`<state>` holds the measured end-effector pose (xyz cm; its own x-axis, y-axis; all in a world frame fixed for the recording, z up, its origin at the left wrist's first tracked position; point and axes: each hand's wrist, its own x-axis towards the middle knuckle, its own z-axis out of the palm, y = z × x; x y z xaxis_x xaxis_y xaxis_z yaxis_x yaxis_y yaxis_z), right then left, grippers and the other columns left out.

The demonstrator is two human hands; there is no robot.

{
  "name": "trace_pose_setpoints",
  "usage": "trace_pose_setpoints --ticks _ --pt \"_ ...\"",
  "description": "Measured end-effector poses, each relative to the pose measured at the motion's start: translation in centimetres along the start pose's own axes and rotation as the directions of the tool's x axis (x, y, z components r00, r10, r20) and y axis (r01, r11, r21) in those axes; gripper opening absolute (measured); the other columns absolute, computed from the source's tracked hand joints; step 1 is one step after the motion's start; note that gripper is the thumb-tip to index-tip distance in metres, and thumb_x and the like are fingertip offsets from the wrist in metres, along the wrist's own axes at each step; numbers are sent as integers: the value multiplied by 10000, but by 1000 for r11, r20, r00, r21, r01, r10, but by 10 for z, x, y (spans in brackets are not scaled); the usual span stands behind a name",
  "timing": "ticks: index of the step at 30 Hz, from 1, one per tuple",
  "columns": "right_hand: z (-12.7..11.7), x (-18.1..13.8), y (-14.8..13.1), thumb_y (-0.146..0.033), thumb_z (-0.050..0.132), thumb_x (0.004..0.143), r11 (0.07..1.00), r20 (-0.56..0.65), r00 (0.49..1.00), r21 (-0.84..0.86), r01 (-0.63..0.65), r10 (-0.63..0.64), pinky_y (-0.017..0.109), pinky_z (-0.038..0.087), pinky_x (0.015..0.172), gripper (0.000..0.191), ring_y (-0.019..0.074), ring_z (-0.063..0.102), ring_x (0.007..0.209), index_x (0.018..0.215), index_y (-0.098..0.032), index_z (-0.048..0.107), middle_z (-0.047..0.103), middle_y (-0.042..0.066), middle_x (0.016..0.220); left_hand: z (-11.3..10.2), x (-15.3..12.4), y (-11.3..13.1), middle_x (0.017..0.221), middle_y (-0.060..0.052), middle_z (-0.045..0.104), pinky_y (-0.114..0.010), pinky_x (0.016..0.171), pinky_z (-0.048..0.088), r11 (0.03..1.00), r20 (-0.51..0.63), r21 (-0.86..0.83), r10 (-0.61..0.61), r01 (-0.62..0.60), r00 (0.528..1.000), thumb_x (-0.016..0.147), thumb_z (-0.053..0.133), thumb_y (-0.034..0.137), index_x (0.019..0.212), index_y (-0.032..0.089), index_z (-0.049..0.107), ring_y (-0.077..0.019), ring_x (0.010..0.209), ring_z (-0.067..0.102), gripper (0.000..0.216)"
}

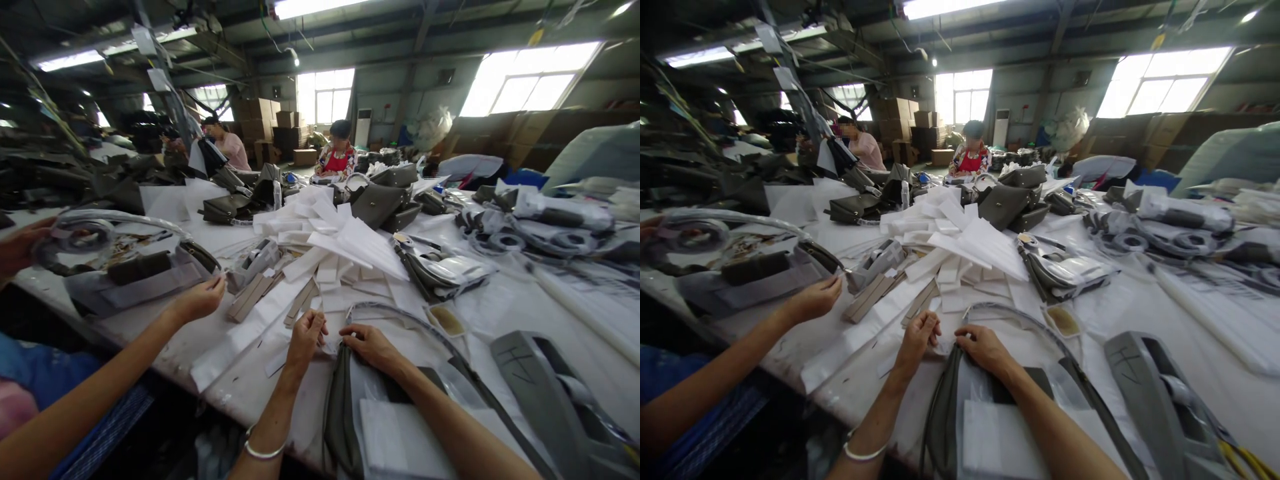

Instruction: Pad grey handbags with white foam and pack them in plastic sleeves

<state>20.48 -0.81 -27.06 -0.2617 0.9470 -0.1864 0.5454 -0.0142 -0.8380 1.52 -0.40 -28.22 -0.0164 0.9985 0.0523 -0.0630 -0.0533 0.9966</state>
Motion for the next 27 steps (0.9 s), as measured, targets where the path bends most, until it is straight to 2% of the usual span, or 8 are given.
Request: trace_pose_setpoints --ticks 5,11,14,20,23,27 --pt "-1 2 -3 -347 615 823 1000 -34 999 -17 -3 3 233 394 537 285 122 529 540 1038 -230 760 652 -12 662 -1 2 0 605 44 567 -177 441 344 998 -107 -37 38 -42 994 826 608 567 743 175 543 -56 439 448 405" --pt "1 1 -1 -414 564 841 999 -20 1000 -43 22 -23 273 467 594 349 177 608 617 1063 -225 756 677 15 685 -1 0 0 580 53 534 -182 402 273 998 -235 -38 46 -56 971 837 567 581 728 183 508 -47 397 373 416" --pt "3 6 7 -473 545 833 996 -15 999 -69 51 -52 308 508 648 386 218 658 690 1046 -237 763 710 29 730 -1 2 0 553 51 534 -187 389 261 999 -255 -31 35 -44 966 824 569 588 717 181 509 -48 377 360 425" --pt "3 15 19 -597 518 796 988 -11 992 -83 126 -128 342 515 888 496 280 699 965 1008 -233 781 768 64 978 3 3 -2 536 49 527 -193 372 247 998 -244 -54 -2 -12 970 818 542 604 706 182 508 -45 351 341 438" --pt "2 17 21 -654 564 730 990 -2 995 -99 103 -104 325 536 863 517 286 709 946 962 -254 794 777 53 946 5 3 -4 536 48 528 -199 375 258 998 -237 -71 -13 -4 971 812 548 596 710 183 516 -47 354 347 426" --pt "0 16 19 -686 597 683 988 -52 992 -117 105 -111 278 560 747 494 277 722 873 887 -284 800 773 39 838 7 4 -7 527 40 532 -209 374 262 996 -241 -94 -26 3 970 805 562 555 704 178 534 -52 354 355 391"
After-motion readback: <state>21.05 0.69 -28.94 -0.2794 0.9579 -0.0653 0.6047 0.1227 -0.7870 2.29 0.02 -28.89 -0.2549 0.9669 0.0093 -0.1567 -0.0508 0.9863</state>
